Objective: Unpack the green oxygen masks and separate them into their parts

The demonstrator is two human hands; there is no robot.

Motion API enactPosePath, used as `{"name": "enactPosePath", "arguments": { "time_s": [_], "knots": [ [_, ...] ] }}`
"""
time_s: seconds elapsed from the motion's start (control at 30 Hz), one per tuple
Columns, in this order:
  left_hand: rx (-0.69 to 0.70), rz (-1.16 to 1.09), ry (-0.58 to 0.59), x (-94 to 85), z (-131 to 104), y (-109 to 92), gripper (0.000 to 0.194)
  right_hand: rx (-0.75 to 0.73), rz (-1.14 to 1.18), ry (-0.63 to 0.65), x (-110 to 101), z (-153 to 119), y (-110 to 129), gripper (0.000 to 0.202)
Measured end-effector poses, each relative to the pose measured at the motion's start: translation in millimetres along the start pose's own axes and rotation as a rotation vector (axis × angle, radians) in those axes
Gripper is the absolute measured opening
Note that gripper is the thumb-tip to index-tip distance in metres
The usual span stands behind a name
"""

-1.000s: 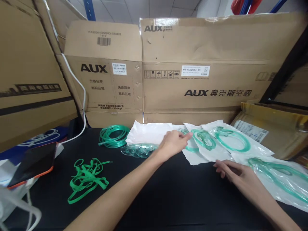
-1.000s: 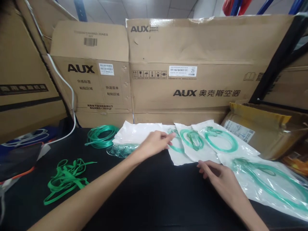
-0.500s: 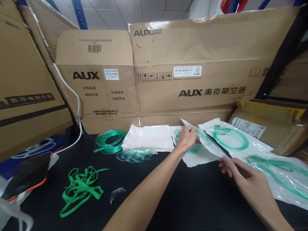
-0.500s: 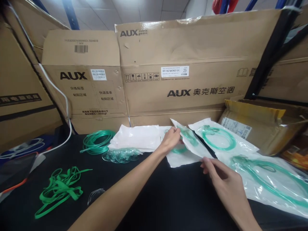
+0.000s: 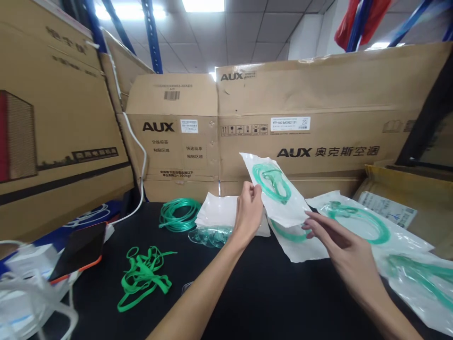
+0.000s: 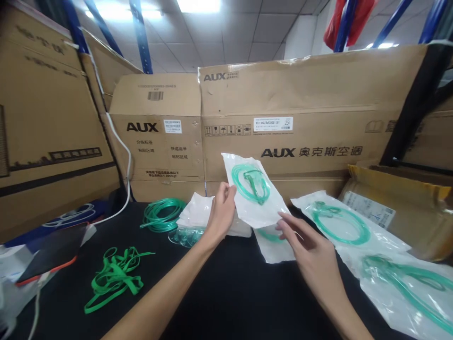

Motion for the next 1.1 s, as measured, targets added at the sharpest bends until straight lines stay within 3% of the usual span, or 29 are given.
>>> {"name": "enactPosePath", "arguments": {
  "time_s": [0.1,0.17,0.27,0.37,0.47,0.6,0.7,0.83,0.97,1.1],
  "knots": [
    [0.02,-0.009,-0.066,-20.6,-5.4,6.0,0.028,-0.169,-0.013,0.068,28.5,16.1,19.9,0.04],
    [0.029,-0.017,-0.089,-27.7,-8.5,10.2,0.029,-0.248,-0.039,0.1,40.8,20.1,29.7,0.033],
    [0.046,-0.022,-0.097,-30.0,-12.1,14.1,0.029,-0.329,-0.083,0.1,46.2,18.1,37.7,0.013],
    [0.056,-0.028,-0.086,-27.2,-14.9,16.6,0.027,-0.315,-0.104,0.045,41.2,10.3,33.0,0.01],
    [0.06,-0.041,-0.068,-23.7,-17.5,18.6,0.028,-0.217,-0.092,-0.096,29.7,1.3,21.5,0.011],
    [0.065,-0.074,-0.042,-20.6,-20.7,21.4,0.028,-0.043,0.131,-0.204,30.0,-3.6,4.7,0.034],
    [0.079,-0.119,-0.001,-17.3,-22.8,23.0,0.028,0.098,0.341,-0.179,41.5,-0.5,-9.2,0.041],
    [0.095,-0.192,0.084,-9.7,-26.1,25.2,0.026,0.295,0.568,-0.064,60.1,0.9,-28.3,0.027],
    [0.086,-0.275,0.21,2.0,-30.6,27.9,0.027,0.457,0.727,0.028,72.4,-3.0,-43.3,0.049],
    [0.078,-0.346,0.358,13.3,-36.2,25.2,0.024,0.514,0.817,0.021,71.1,-1.8,-49.8,0.048]
  ]
}}
Point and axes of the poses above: each hand's wrist, its own z-axis towards the middle knuckle, its own x-axis out of the palm, y = z × x, the point moved 10 cm from there along z, towards the middle knuckle, and after that the axes turned 10 degrees about -x, right-handed, at the moved point
